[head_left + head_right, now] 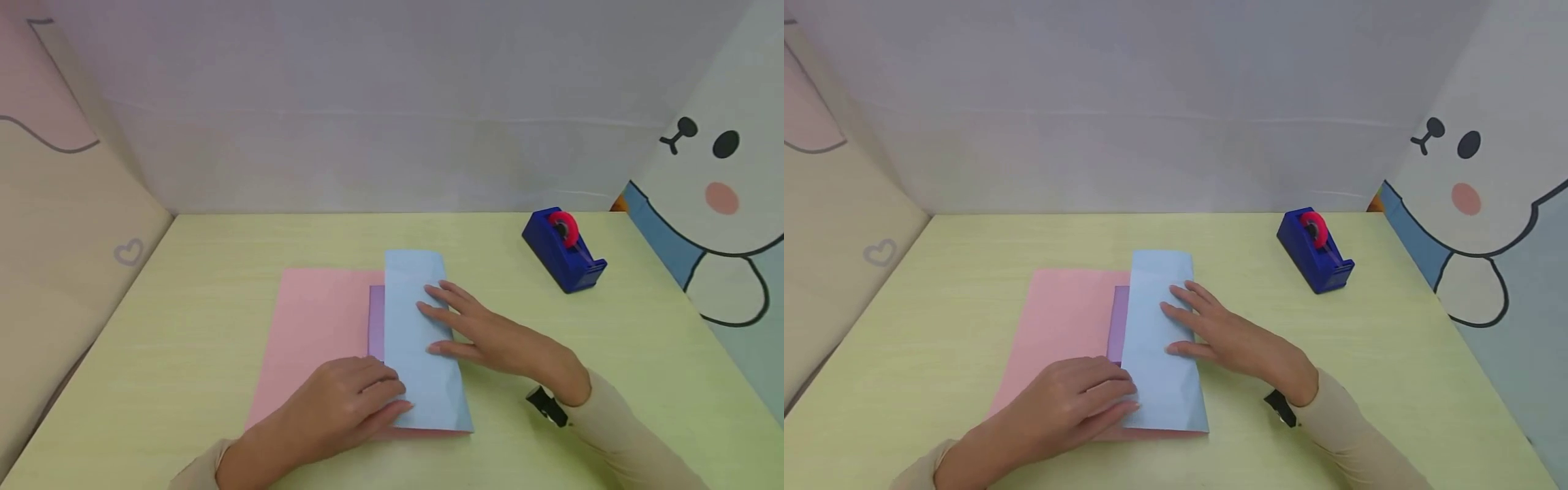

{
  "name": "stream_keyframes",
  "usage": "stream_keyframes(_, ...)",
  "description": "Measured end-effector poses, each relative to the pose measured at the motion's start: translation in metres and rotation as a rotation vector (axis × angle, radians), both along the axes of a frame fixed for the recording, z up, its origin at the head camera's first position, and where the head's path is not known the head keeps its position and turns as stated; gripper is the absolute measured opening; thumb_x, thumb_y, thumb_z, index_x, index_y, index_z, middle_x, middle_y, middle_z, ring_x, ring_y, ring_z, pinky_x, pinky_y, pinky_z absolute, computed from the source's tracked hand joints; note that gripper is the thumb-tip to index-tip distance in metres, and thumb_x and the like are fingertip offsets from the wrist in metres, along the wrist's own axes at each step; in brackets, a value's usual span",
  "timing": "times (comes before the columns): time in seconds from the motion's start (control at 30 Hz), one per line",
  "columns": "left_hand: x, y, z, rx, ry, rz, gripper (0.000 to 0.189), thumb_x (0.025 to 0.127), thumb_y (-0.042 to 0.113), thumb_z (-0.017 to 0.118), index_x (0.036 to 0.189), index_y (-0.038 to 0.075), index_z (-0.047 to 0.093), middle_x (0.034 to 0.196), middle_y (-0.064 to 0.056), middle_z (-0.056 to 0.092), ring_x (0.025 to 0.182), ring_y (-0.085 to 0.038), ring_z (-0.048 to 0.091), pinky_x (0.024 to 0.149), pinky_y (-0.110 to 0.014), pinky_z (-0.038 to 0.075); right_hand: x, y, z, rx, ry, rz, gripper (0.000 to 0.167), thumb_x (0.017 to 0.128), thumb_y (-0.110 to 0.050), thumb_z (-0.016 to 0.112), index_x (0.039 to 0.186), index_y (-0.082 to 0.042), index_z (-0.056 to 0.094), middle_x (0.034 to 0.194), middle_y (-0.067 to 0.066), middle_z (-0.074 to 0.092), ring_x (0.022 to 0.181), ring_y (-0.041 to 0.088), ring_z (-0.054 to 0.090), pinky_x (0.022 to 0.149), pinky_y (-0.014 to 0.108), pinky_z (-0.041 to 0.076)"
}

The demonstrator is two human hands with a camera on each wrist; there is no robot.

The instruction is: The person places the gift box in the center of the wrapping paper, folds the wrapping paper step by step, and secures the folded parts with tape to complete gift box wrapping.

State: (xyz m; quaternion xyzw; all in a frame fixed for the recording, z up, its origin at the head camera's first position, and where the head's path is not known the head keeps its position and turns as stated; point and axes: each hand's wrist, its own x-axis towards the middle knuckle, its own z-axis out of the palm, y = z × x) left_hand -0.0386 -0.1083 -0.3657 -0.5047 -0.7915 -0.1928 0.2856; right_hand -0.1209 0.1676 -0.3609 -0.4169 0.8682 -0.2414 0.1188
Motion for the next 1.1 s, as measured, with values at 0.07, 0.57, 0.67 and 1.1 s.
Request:
stream_keyframes(0.07, -0.003, -0.005, -0.002, 0.037, -0.022, 0.044, 0.032, 0.109, 0.028, 0.052, 0.089, 0.013, 0.073, 0.084, 0.006, 0.068, 0.073, -0.008, 0.064, 0.069, -0.019, 0.056, 0.0, 0.001, 0.0, 0.003, -0.004, 0.004, 0.067, 0.103, -0.036, 0.063, 0.16, -0.01, 0.037, 0.169, 0.013, 0.02, 0.156, 0.038, 0.01, 0.117, 0.056, 0.031)
stream_keyframes(0.57, -0.013, -0.031, -0.013, 0.071, -0.241, 0.455, 0.014, 0.082, 0.009, 0.083, 0.093, 0.008, 0.076, 0.089, 0.0, 0.072, 0.086, -0.018, 0.07, 0.067, -0.033, 0.059, 0.0, 0.005, 0.001, 0.01, -0.055, 0.009, 0.072, 0.103, -0.04, 0.062, 0.162, -0.012, 0.032, 0.171, 0.011, 0.015, 0.157, 0.037, 0.005, 0.117, 0.058, 0.031)
stream_keyframes(0.67, -0.015, -0.033, -0.014, 0.079, -0.247, 0.517, 0.013, 0.082, 0.009, 0.084, 0.093, 0.007, 0.076, 0.089, -0.002, 0.072, 0.084, -0.019, 0.07, 0.063, -0.033, 0.059, 0.0, 0.004, 0.002, 0.013, -0.064, 0.003, 0.072, 0.103, -0.041, 0.062, 0.162, -0.013, 0.032, 0.171, 0.01, 0.015, 0.157, 0.036, 0.004, 0.117, 0.057, 0.031)
stream_keyframes(1.1, -0.019, -0.047, -0.013, 0.102, -0.41, 0.734, 0.012, 0.086, 0.009, 0.081, 0.096, 0.005, 0.076, 0.086, -0.006, 0.072, 0.077, -0.022, 0.067, 0.056, -0.036, 0.054, 0.0, 0.002, 0.001, 0.019, -0.106, -0.01, 0.073, 0.103, -0.044, 0.06, 0.163, -0.016, 0.03, 0.172, 0.008, 0.011, 0.158, 0.034, 0.001, 0.119, 0.057, 0.028)
